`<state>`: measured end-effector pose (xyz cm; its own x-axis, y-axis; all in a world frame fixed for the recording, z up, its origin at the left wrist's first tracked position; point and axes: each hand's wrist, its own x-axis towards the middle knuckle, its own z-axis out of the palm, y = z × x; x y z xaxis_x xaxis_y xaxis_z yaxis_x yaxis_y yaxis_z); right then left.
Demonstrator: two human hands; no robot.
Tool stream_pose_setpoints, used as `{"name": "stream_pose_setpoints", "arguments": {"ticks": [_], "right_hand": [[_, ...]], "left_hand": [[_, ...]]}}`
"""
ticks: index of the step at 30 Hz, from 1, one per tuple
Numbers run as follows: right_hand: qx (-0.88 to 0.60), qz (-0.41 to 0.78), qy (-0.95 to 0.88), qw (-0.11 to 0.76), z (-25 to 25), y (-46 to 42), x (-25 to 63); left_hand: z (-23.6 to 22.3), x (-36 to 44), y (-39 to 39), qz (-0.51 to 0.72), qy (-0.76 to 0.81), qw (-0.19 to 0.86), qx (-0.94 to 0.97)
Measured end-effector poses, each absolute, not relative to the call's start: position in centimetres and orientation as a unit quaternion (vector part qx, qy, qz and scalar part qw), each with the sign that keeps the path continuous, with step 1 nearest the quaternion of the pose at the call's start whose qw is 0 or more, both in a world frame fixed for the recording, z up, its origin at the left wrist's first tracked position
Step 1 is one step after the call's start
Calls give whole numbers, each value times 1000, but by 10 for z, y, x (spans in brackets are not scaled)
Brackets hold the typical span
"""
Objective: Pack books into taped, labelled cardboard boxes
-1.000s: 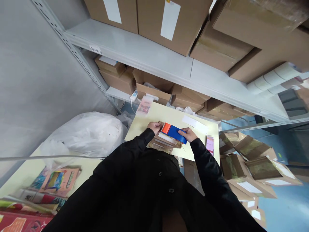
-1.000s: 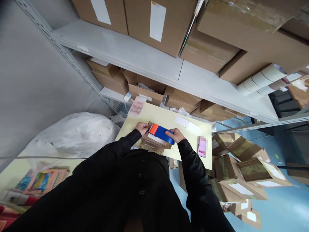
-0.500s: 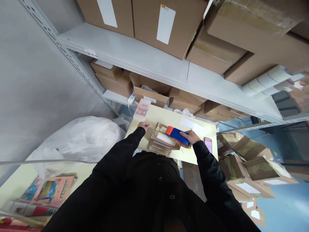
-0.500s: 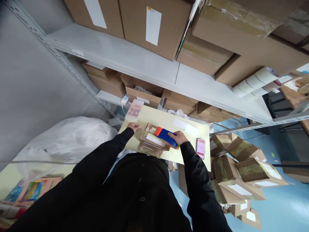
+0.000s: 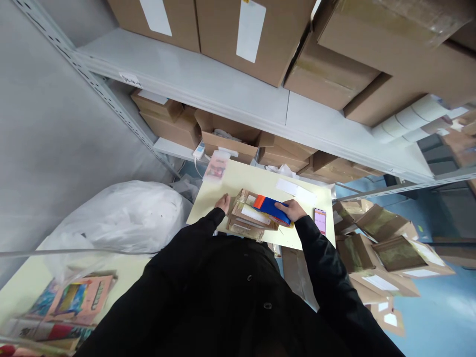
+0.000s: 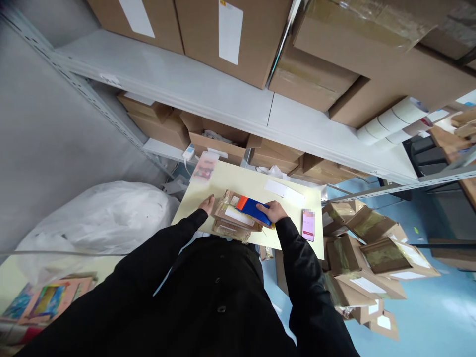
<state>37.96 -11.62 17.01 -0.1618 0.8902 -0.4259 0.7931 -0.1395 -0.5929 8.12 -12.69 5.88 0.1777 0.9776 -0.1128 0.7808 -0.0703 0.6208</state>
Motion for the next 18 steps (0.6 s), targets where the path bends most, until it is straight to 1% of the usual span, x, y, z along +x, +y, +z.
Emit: {"name": "stream_pose_setpoints", "arguments": {"ticks": [3,7,11,15,18], "right_hand": [[-647,402,-645,61,170,-115,381],[-650,403,-643,40,173,-112,381],[-655,399,-641,-4,178,-108,377],[-646,400,-649,-34,182,-106,379],[-642,417,-642,-37,185,-110,400]], "left_hand": [[77,90,-127,162,566,271,762],[96,115,-128,62,427,208,878],[99,126,-131,-11,453,160,877],[94,128,-132,-33,459,145,876],[94,131,-132,-42,453,148,878]]}}
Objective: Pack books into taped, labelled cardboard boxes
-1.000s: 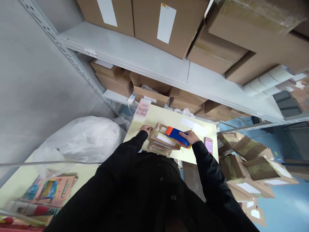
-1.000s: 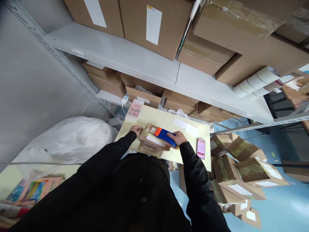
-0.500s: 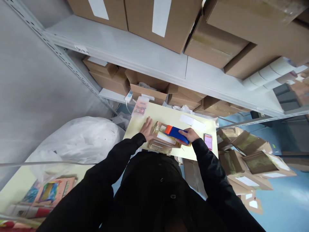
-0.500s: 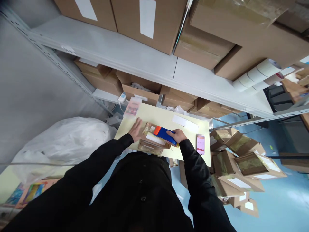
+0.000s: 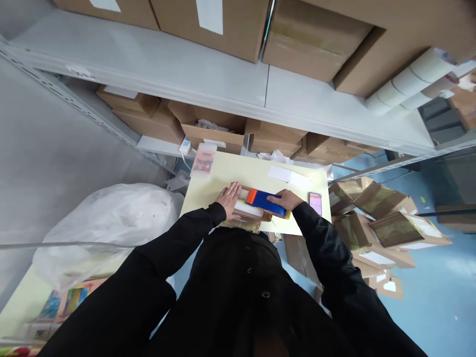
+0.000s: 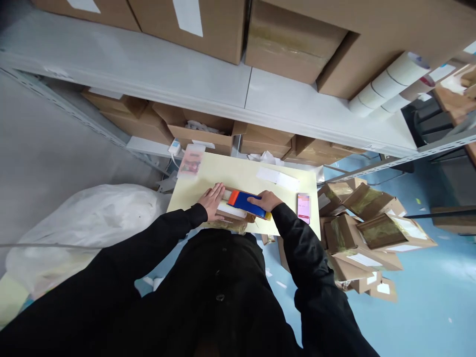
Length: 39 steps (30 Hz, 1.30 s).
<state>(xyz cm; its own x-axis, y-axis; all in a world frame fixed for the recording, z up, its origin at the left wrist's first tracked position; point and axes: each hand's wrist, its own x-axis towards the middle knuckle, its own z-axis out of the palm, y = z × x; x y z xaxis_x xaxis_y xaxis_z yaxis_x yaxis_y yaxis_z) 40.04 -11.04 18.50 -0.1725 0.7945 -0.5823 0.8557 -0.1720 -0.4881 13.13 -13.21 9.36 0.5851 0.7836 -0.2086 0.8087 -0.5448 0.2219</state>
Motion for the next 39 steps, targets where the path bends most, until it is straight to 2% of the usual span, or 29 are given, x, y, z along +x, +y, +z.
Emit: {"name": "stream_pose_setpoints", "arguments": {"ticks": [5,9,13,17,23,28,31,34,39], "right_hand": [[634,-455,623,43,177,-127,482],[625,-477,617,29,150,-133,524],[625,-460,631,-1,120,-128,519],[608,-484,629,-9,103,-118,515],[587,-523,617,-23,88,-116,524],[574,-567,590,-20,84,-123,539],[570,-560,600,12,90,-128,563],[596,-477,642,73,103,-131,575],[688,-326,615,202,129,-123,511]], "left_hand": [[97,132,-132,-70,472,143,867],[103,128,-131,-106,493,140,852],[108,139,-130,-142,520,121,834],[104,187,-136,-120,553,122,816],[91,269,-144,-77,425,185,883],[87,275,-143,-87,443,176,875],[88,272,-143,-95,451,177,870],[92,272,-144,-97,450,173,871],[104,283,-147,-135,424,144,884]]}}
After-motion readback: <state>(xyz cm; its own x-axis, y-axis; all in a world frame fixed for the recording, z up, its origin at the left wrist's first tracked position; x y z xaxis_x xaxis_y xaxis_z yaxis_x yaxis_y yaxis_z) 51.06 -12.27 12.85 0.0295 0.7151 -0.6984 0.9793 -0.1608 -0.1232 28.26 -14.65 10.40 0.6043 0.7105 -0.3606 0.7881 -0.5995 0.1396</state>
